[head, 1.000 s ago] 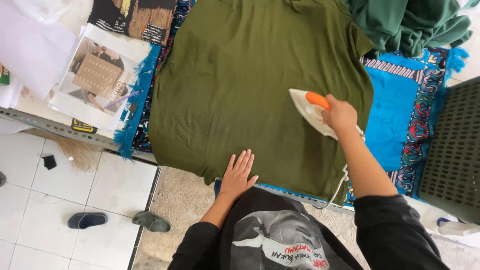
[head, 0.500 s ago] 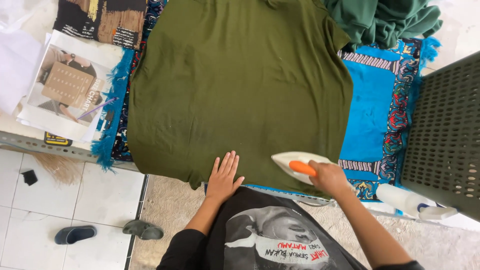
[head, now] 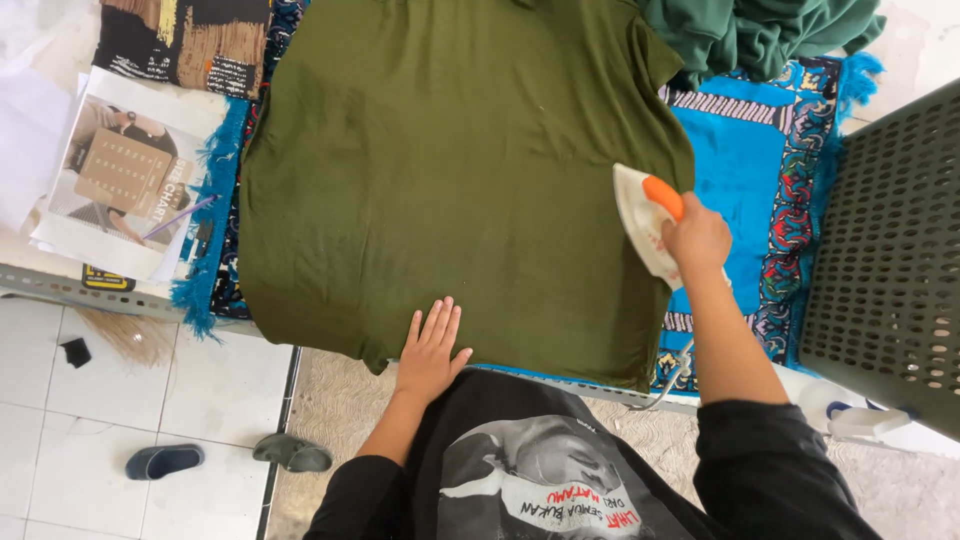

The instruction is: Ironing a green garment on a padded work table and then folding it into a neat rectangle.

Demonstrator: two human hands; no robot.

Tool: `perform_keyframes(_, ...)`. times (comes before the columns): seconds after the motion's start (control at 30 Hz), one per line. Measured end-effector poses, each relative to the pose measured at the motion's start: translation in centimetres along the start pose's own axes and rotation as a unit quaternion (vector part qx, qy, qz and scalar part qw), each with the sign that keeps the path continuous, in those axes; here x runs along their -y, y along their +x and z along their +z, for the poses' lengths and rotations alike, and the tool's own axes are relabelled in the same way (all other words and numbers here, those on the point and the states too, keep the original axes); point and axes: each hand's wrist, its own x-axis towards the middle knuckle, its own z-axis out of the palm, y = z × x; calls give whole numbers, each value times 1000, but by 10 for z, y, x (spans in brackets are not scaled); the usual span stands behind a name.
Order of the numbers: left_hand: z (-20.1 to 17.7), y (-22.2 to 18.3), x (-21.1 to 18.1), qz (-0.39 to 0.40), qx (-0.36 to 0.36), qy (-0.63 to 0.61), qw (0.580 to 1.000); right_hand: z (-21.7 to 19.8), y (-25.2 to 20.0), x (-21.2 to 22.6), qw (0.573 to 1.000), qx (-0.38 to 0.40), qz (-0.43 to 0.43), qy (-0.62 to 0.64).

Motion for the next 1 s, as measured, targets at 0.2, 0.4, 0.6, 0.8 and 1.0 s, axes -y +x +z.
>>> perform_keyframes(0.2, -6, 0, -14, -30, 9, 4, 1000, -3, 22, -18, 998, 29, -29, 50)
perform_keyframes(0.4, 7, -2, -45, 60, -72, -18, 995, -36, -94, -3, 966, 211, -145, 46)
perform_keyframes(0.6, 17, -5, -59, 66, -90, -21, 994, -3, -216, -23, 943, 208, -260, -2)
perform_keyframes(0.8, 19, -15, -67, 17, -51, -19, 998, 24, -173, -16, 949, -14, -308, -70)
perform_keyframes(1.0, 9, -13, -70, 3, -30, -14, 999, 0, -4, 52, 991, 58, -116, 38)
